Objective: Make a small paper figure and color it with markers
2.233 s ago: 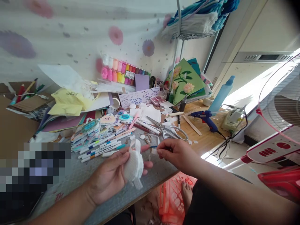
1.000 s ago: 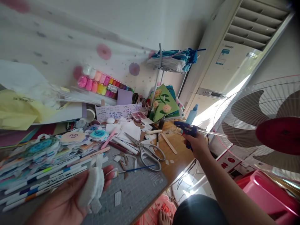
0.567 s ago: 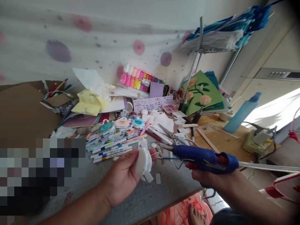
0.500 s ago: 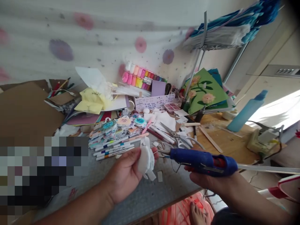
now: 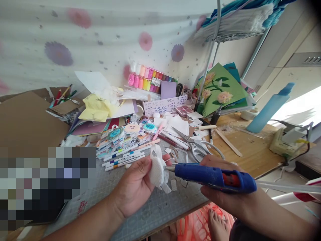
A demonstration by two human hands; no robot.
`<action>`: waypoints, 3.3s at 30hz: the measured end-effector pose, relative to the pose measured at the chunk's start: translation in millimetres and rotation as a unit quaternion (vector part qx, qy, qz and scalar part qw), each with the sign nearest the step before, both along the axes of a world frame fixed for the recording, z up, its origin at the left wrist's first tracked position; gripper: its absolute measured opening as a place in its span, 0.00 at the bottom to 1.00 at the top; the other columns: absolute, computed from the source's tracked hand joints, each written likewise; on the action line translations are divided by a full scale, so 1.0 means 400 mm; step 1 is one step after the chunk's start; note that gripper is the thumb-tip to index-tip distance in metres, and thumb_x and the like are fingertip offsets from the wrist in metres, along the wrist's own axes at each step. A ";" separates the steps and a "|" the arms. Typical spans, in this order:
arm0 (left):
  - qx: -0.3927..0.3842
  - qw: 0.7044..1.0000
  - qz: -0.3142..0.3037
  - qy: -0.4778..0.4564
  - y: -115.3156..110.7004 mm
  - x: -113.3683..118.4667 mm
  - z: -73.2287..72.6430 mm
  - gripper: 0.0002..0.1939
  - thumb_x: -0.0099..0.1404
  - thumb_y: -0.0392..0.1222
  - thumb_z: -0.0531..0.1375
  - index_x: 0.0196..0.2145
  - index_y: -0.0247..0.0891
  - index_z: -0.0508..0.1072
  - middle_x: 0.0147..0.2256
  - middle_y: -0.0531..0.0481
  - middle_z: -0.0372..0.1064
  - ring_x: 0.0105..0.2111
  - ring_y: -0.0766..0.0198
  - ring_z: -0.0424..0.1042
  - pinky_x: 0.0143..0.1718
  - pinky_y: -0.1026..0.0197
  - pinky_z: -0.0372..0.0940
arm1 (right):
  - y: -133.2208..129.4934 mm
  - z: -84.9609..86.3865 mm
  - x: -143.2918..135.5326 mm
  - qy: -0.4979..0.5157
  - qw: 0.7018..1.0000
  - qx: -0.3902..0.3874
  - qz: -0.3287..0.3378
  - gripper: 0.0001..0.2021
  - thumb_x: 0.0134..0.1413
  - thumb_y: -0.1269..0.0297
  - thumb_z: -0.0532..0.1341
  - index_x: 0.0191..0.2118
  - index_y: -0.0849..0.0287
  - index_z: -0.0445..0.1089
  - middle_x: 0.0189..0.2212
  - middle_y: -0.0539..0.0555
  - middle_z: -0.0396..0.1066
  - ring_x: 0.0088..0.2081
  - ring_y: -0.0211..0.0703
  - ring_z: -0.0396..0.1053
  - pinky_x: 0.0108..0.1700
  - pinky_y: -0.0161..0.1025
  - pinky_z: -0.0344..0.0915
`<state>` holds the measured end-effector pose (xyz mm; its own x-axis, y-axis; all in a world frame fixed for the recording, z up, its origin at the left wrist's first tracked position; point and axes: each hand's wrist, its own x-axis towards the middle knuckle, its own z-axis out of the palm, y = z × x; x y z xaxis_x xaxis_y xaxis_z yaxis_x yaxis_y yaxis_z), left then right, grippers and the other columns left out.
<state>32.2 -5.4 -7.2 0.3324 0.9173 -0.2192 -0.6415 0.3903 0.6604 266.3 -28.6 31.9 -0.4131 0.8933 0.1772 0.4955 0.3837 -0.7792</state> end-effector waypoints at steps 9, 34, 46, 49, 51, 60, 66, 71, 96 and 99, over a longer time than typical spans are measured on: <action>0.007 1.000 -0.021 -0.004 0.003 -0.004 -0.002 0.13 0.56 0.40 0.69 0.39 0.32 0.80 0.43 0.42 0.78 0.43 0.59 0.77 0.45 0.65 0.70 | -0.017 0.001 0.013 -0.085 0.991 0.106 -0.005 0.10 0.48 0.74 0.57 0.23 0.54 0.56 0.23 0.49 0.61 0.26 0.40 0.62 0.26 0.38 0.58; 0.191 0.885 -0.094 0.413 -0.044 0.009 0.001 0.17 0.53 0.52 0.66 0.28 0.35 0.69 0.24 0.55 0.64 0.25 0.68 0.61 0.25 0.66 0.56 | 0.038 -0.071 -0.087 0.343 0.920 -0.168 -0.091 0.19 0.38 0.57 0.73 0.39 0.53 0.73 0.28 0.50 0.74 0.30 0.44 0.70 0.31 0.40 0.66; 0.237 0.853 -0.097 0.454 -0.042 0.015 0.010 0.10 0.52 0.44 0.64 0.30 0.37 0.71 0.29 0.51 0.70 0.32 0.60 0.68 0.34 0.60 0.64 | 0.046 -0.081 -0.086 0.401 0.896 -0.160 -0.099 0.13 0.44 0.69 0.69 0.37 0.50 0.72 0.27 0.47 0.73 0.28 0.39 0.70 0.30 0.36 0.67; 0.309 0.793 -0.026 0.524 -0.043 0.014 0.013 0.04 0.53 0.39 0.60 0.29 0.38 0.71 0.29 0.51 0.70 0.31 0.60 0.70 0.34 0.59 0.65 | 0.045 -0.078 -0.052 0.364 0.919 -0.127 -0.081 0.11 0.49 0.65 0.68 0.40 0.48 0.72 0.32 0.48 0.74 0.32 0.41 0.71 0.32 0.37 0.69; 0.388 0.728 0.049 0.563 -0.042 0.008 0.013 0.04 0.53 0.34 0.59 0.29 0.39 0.69 0.31 0.51 0.71 0.33 0.61 0.71 0.35 0.60 0.65 | 0.035 -0.063 -0.024 0.289 0.949 -0.072 -0.100 0.11 0.51 0.62 0.67 0.42 0.47 0.72 0.36 0.50 0.74 0.36 0.45 0.73 0.33 0.39 0.70; 0.562 0.542 0.194 0.594 -0.020 -0.026 0.014 0.10 0.55 0.26 0.59 0.34 0.36 0.68 0.35 0.47 0.69 0.38 0.61 0.71 0.39 0.60 0.67 | -0.016 0.003 0.035 0.043 0.995 0.076 0.054 0.10 0.52 0.69 0.63 0.41 0.52 0.73 0.38 0.53 0.74 0.38 0.46 0.73 0.37 0.37 0.68; 0.568 0.546 0.202 0.581 -0.023 -0.021 0.015 0.10 0.54 0.25 0.59 0.33 0.35 0.69 0.35 0.48 0.70 0.37 0.63 0.71 0.39 0.61 0.67 | -0.022 -0.009 0.027 0.044 0.992 0.069 0.095 0.08 0.54 0.71 0.59 0.40 0.54 0.71 0.33 0.52 0.72 0.33 0.42 0.71 0.33 0.36 0.66; 0.565 0.556 0.198 0.577 -0.025 -0.021 0.014 0.11 0.55 0.25 0.59 0.34 0.37 0.69 0.35 0.49 0.71 0.38 0.63 0.72 0.40 0.62 0.67 | -0.017 -0.006 0.027 0.035 0.992 0.064 0.104 0.06 0.53 0.71 0.59 0.37 0.55 0.71 0.32 0.52 0.72 0.31 0.41 0.70 0.33 0.36 0.65; 0.440 0.649 0.141 0.604 -0.026 -0.016 0.017 0.04 0.54 0.34 0.61 0.27 0.40 0.70 0.30 0.52 0.75 0.32 0.62 0.74 0.35 0.63 0.67 | -0.040 -0.004 0.031 -0.221 0.946 0.236 0.041 0.06 0.55 0.65 0.54 0.28 0.56 0.64 0.25 0.54 0.67 0.24 0.42 0.63 0.24 0.39 0.57; 0.362 0.702 0.123 0.600 -0.027 -0.010 0.023 0.02 0.53 0.38 0.61 0.25 0.40 0.70 0.29 0.51 0.74 0.31 0.60 0.73 0.32 0.62 0.66 | -0.045 0.003 0.012 -0.257 0.912 0.316 0.043 0.11 0.60 0.66 0.51 0.32 0.58 0.69 0.30 0.59 0.72 0.27 0.45 0.67 0.27 0.40 0.61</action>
<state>28.2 -16.3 2.0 0.1186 0.9298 0.3485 0.5587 -0.3526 0.7507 271.3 -46.7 33.3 -0.6499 0.6405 0.4091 0.6805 0.7301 -0.0620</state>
